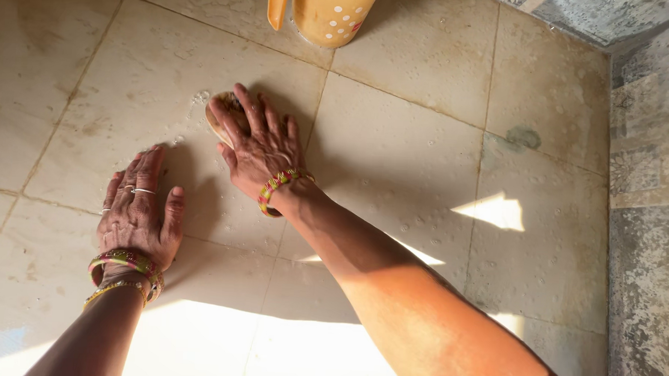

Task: The person scrubs a tiled floor with a sponge, repeatedly dipping it into a yellow bucket of soapy water. They clean the floor surface and the corners where the floor meets the wall, moving the bucket as needed to reach different areas.

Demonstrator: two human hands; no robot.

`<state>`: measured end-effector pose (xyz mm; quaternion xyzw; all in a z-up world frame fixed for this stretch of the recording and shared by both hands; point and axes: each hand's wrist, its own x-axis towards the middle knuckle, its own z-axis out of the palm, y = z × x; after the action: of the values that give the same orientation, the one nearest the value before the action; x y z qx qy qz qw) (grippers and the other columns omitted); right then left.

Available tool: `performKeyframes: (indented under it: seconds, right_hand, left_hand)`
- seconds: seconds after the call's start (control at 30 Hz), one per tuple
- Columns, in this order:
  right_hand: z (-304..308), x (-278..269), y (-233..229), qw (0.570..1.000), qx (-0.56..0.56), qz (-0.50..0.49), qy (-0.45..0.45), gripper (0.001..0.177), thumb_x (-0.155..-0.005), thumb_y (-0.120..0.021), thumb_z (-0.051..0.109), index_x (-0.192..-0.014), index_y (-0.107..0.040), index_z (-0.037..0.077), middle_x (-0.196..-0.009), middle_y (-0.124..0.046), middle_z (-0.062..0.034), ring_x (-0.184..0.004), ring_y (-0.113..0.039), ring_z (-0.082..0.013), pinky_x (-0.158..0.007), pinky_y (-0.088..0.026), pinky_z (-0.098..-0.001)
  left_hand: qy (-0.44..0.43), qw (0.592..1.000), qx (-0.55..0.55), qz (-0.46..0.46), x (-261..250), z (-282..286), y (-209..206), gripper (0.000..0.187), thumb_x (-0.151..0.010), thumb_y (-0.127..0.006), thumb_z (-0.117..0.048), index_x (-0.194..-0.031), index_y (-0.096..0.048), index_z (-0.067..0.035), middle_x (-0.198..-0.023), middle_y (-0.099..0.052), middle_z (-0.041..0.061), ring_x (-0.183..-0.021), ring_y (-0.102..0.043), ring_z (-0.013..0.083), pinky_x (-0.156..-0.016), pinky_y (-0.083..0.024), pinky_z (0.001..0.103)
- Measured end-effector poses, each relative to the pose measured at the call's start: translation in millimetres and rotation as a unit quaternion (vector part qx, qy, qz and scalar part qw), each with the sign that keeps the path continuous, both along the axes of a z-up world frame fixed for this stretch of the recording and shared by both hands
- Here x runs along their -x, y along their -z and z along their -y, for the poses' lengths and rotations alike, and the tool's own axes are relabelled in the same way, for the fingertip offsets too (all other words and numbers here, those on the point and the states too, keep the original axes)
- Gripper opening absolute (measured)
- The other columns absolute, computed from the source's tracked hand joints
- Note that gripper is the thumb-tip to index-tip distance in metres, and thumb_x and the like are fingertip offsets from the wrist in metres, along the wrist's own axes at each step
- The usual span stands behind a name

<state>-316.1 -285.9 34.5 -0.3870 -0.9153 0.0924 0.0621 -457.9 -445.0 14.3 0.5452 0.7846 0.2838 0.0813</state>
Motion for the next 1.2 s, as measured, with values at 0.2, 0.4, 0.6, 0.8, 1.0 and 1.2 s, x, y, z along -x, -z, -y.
performKeyframes:
  seconds: [0.2,0.4,0.6,0.8,1.0,1.2]
  right_hand:
    - [69,46,12,0.996,0.018,-0.043,-0.076,0.071,-0.097,-0.054,0.047,-0.16,-0.024,0.032,-0.171,-0.009,-0.0059,-0.157,-0.013,-0.0375,-0.118,-0.022,-0.0686]
    - [148,3,-5,0.975,0.057,0.097,-0.192,0.073,-0.1,-0.054,0.043,-0.163,-0.022,0.027,-0.174,-0.006,-0.0049,-0.162,-0.006,-0.0334,-0.122,-0.019,-0.0643]
    - [74,-65,-9,0.977,0.028,0.015,-0.212,0.07,-0.098,-0.057,0.038,-0.159,-0.022,0.037,-0.17,-0.009,-0.0025,-0.157,-0.013,-0.0343,-0.12,-0.02,-0.0674]
    - [22,-82,-7,0.999,0.013,0.012,-0.044,0.073,-0.101,-0.056,0.032,-0.162,-0.016,0.036,-0.172,-0.008,-0.005,-0.157,-0.018,-0.0362,-0.117,-0.025,-0.063]
    - [109,-92,-8,0.998,0.024,0.006,-0.061,0.074,-0.098,-0.057,0.036,-0.161,-0.019,0.034,-0.171,-0.008,-0.0075,-0.155,-0.014,-0.0389,-0.113,-0.022,-0.0682]
    - [206,-51,-19,0.97,0.043,0.147,-0.187,0.045,-0.108,-0.05,0.044,-0.15,-0.037,0.037,-0.174,-0.009,-0.007,-0.165,-0.007,-0.0352,-0.123,-0.022,-0.0675]
  left_hand:
    - [-0.154,0.976,-0.07,0.136,-3,8,-11,0.068,-0.105,-0.048,-0.052,-0.158,-0.036,-0.011,-0.156,-0.048,0.019,-0.14,-0.046,0.0383,-0.115,-0.033,0.046]
    - [-0.084,0.995,-0.024,0.048,-10,50,-18,0.065,-0.104,-0.044,-0.052,-0.155,-0.044,-0.012,-0.155,-0.052,0.014,-0.147,-0.045,0.0319,-0.128,-0.02,0.051]
    - [-0.057,0.998,-0.001,0.025,-14,52,-11,0.068,-0.105,-0.038,-0.054,-0.157,-0.042,-0.011,-0.16,-0.044,0.012,-0.152,-0.032,0.0309,-0.124,-0.015,0.052]
    - [-0.042,0.999,-0.005,-0.006,-13,56,-6,0.071,-0.106,-0.038,-0.057,-0.157,-0.042,-0.008,-0.161,-0.044,0.013,-0.152,-0.032,0.0331,-0.124,-0.015,0.051]
    - [-0.063,0.997,-0.032,0.025,-17,65,-7,0.065,-0.105,-0.044,-0.052,-0.153,-0.047,-0.009,-0.157,-0.05,0.014,-0.149,-0.04,0.034,-0.124,-0.022,0.05]
    - [-0.071,0.995,-0.048,0.055,-26,84,-9,0.056,-0.106,-0.047,-0.046,-0.15,-0.05,-0.011,-0.152,-0.055,0.015,-0.144,-0.045,0.0375,-0.122,-0.029,0.049]
